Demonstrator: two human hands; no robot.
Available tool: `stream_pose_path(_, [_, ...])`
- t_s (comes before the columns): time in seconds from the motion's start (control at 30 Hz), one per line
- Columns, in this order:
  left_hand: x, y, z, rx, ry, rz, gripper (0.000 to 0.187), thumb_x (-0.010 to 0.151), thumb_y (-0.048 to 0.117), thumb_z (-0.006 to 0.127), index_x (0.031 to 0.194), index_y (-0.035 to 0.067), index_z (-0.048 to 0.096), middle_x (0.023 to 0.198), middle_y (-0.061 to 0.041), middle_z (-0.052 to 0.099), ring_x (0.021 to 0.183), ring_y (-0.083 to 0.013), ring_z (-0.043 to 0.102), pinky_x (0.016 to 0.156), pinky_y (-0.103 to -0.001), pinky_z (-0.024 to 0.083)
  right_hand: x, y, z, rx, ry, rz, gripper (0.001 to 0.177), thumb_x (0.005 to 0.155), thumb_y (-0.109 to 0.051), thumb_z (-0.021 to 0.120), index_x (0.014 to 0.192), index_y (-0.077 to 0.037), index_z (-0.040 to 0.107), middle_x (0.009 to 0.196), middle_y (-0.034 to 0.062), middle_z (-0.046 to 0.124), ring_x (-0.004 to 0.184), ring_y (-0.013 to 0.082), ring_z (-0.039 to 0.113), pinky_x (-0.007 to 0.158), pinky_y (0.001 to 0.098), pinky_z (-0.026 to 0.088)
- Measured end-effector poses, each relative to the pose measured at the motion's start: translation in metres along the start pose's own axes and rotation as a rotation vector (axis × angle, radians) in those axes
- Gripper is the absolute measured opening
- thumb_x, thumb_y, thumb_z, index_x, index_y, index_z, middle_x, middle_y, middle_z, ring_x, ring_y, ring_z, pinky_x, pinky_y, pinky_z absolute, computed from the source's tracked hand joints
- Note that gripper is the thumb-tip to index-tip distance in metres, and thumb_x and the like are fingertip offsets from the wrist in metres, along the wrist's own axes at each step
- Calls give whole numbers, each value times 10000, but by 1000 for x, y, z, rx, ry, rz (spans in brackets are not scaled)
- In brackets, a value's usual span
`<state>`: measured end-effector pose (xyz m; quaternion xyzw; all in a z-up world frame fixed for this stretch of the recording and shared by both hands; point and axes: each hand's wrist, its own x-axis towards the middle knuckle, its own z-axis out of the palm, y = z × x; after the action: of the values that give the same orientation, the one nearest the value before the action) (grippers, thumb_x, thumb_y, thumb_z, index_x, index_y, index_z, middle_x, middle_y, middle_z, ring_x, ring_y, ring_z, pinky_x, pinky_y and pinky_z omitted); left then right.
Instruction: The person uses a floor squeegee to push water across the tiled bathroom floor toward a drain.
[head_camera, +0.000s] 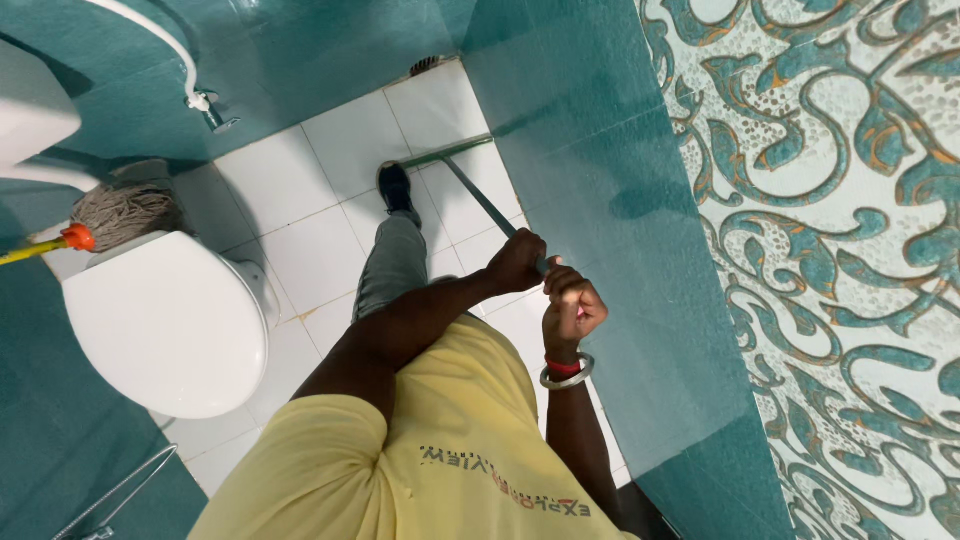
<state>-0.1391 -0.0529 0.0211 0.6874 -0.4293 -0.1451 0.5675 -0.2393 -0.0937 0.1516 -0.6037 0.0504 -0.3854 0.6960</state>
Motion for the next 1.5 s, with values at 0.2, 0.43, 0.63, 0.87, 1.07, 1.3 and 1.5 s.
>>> stream_pose_path(0.2, [12, -25, 16, 115, -29, -45, 520, 921, 279, 771, 547, 62, 483, 556, -185, 512, 567, -375, 505, 665, -462, 435, 16, 14, -7, -141, 109, 98, 478, 1106, -93, 517, 643, -18, 422, 614, 82, 489, 607, 158, 465, 841, 409, 517])
stream_pose_path(0.43, [62, -77, 5, 122, 177, 29, 461, 903, 306, 777, 611, 82, 500, 605, -131, 535, 614, -343, 512, 669, -450, 430, 77, 58, 7, -276, 154, 151, 501, 1086, -17, 486, 592, -27, 403, 565, 70, 493, 542, 138, 460, 621, 333, 468])
stream_pose_path(0.63, [126, -101, -41, 162, 138, -86, 512, 918, 300, 786, 565, 71, 494, 564, -139, 543, 560, -326, 488, 676, -449, 428, 149, 89, 40, -245, 103, 129, 526, 1098, -12, 474, 581, -43, 384, 561, 63, 482, 542, 128, 453, 751, 371, 565])
stream_pose_path(0.87, [189, -138, -98, 72, 207, -155, 487, 840, 307, 825, 569, 53, 510, 600, -154, 581, 609, -329, 532, 661, -458, 441, 228, 134, 77, -249, 63, 123, 533, 1106, -42, 486, 578, -34, 412, 554, 67, 488, 526, 128, 448, 736, 374, 564])
stream_pose_path(1.07, [210, -180, -145, 102, 176, -187, 276, 851, 214, 762, 770, 26, 577, 780, -176, 618, 803, -374, 586, 715, -453, 470, 274, 154, 108, -227, 84, 128, 515, 1104, -67, 523, 601, -41, 417, 564, 65, 497, 524, 119, 448, 658, 358, 540])
stream_pose_path(1.3, [224, -198, -197, 419, 43, -437, 257, 992, 302, 614, 894, 66, 645, 911, -138, 647, 964, -354, 618, 801, -647, 458, 284, 168, 144, -197, 42, 114, 460, 1093, -84, 566, 662, -52, 409, 596, 51, 471, 561, 141, 485, 611, 353, 469])
stream_pose_path(1.5, [232, -187, -221, 639, -77, -462, 239, 1006, 296, 583, 916, 126, 725, 948, -68, 686, 1066, -311, 622, 1005, -883, 178, 289, 160, 156, -123, -25, 162, 429, 1099, -104, 572, 705, -51, 411, 653, 64, 487, 625, 156, 484, 678, 367, 481])
